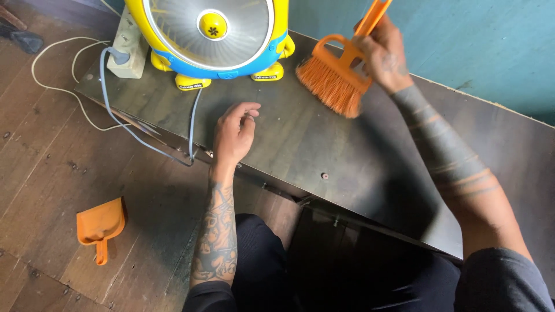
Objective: The person uses a small orange brush to sweep dust from a light blue wall and a pink trim, then sweeps a dark wooden table surface. The person holds the brush in the right hand and uses the left hand to stabilize the surfaces while sweeping.
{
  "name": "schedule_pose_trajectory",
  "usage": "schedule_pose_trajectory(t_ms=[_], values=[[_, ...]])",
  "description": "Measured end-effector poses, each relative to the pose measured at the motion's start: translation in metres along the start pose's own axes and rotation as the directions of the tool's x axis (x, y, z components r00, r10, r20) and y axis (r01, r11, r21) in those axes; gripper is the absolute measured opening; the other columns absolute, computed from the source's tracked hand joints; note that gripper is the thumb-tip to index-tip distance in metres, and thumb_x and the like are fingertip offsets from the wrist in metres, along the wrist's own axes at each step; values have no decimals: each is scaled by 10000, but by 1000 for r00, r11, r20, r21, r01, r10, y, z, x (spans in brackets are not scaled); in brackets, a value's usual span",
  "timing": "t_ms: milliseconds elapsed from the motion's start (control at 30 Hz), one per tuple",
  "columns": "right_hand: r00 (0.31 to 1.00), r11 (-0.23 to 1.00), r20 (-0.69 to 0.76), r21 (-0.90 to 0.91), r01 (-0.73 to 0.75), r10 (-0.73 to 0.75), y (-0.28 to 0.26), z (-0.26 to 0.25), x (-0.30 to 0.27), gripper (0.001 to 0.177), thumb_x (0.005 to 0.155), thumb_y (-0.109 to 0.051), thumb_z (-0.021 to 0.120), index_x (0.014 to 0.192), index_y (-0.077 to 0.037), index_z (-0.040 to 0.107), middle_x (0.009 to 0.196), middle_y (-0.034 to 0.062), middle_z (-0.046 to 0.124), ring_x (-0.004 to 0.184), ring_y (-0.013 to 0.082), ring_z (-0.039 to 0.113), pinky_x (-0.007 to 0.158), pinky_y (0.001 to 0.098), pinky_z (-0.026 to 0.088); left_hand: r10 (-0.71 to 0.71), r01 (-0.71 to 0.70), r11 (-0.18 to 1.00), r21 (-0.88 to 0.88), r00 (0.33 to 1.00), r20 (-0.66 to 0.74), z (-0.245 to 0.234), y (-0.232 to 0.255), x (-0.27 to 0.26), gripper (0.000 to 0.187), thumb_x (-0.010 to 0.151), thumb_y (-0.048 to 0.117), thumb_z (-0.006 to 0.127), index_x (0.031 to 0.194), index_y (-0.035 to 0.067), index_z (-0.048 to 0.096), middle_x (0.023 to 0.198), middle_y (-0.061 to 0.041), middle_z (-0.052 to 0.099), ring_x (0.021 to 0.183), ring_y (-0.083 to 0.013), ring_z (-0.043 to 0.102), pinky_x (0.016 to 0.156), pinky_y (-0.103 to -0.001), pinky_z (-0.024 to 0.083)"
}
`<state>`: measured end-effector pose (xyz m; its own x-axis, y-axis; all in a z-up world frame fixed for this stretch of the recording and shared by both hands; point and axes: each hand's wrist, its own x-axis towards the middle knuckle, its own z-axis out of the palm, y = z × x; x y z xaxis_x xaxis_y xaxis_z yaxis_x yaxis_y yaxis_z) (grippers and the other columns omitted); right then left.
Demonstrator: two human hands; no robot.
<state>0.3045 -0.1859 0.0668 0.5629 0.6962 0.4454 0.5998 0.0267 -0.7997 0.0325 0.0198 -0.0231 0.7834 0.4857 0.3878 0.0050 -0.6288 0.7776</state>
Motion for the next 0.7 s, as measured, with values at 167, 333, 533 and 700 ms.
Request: schedule_pose_trajectory(t_ms=[167, 333, 533, 700], values=[[989, 881, -127, -473, 6, -75, 15, -17, 17, 169, 1058, -205, 554, 1059, -38, 530, 731, 86, 715, 644, 256, 737, 598, 398, 490, -21, 21, 1000, 21, 1000, 1, 1, -1, 0, 384, 860, 52, 457, 1131, 133, 717, 1014, -28, 755, 835, -205, 692, 814, -348, 528], [986, 779, -80, -623, 63, -143, -15, -14, 1, 158, 1073, -185, 563, 1132, -39, 582, 821, 122, 667, 663, 350, 638, 629, 439, 438, -27, 26, 999, 19, 1000, 7, -1, 0, 1, 376, 868, 57, 459, 1133, 127, 716, 1017, -35, 759, 832, -208, 691, 788, -348, 525], [980, 974, 129, 149, -168, 149, -82, 26, -64, 182, 928, -139, 574, 1093, -66, 548, 847, 28, 582, 656, 132, 592, 552, 283, 523, 2, -2, 1000, -9, 1000, -5, 0, 4, 1, 375, 861, 30, 465, 1133, 107, 712, 1005, -48, 743, 867, -214, 699, 822, -343, 534], [857, 821, 507, 448, -354, 93, -89, 60, -106, 211, 1008, -16, 530, 1216, -35, 559, 713, 59, 631, 572, 103, 635, 489, 218, 511, 48, -48, 999, -1, 999, -13, -2, 4, 0, 382, 858, 6, 462, 1143, 84, 705, 1016, -81, 747, 935, -243, 714, 847, -372, 545]])
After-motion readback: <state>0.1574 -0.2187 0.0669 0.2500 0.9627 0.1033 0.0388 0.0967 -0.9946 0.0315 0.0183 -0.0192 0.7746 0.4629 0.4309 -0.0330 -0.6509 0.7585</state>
